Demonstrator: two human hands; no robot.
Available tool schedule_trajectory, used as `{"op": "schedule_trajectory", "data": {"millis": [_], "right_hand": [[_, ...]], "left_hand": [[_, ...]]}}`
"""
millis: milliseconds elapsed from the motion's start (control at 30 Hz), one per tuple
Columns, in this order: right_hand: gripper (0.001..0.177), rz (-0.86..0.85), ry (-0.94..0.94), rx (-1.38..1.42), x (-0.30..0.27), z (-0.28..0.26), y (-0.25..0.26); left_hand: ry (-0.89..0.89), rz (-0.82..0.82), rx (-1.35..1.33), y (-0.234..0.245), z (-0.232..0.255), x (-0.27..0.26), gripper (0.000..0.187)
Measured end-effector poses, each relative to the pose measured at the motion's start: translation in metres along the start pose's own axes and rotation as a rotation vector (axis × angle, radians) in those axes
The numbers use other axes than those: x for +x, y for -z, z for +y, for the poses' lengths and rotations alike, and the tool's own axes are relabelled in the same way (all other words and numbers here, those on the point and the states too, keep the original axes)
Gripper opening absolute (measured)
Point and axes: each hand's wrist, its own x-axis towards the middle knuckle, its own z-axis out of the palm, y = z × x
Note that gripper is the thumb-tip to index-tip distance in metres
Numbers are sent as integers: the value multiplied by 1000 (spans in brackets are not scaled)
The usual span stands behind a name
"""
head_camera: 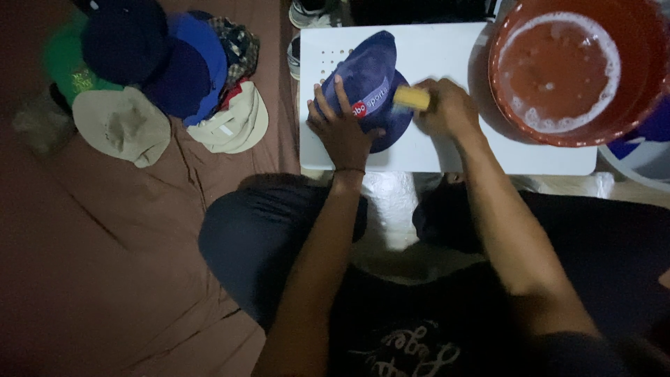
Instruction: The person cleans a cap by scrubbing it with a brush dipped in soapy water from a bowl, handling the cap by its brim and crown.
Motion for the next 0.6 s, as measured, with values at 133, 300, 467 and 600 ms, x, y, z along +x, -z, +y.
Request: {"op": "schedule_trajectory", "data": {"millis": [133, 300, 467, 600], "right_hand": [[36, 62, 151, -124, 2, -22, 18], [41, 14, 139, -219, 5, -15, 21], [38, -123, 127, 21, -13, -6, 13], [43, 20, 145, -13, -1, 8, 18]], "left_hand": [[-59, 120, -172, -24, -7, 12, 150], [-131, 28, -290, -15, -16, 17, 148], [-268, -106, -419, -21, -23, 26, 141], [-197, -19, -560, -36, -25, 40, 106]]}}
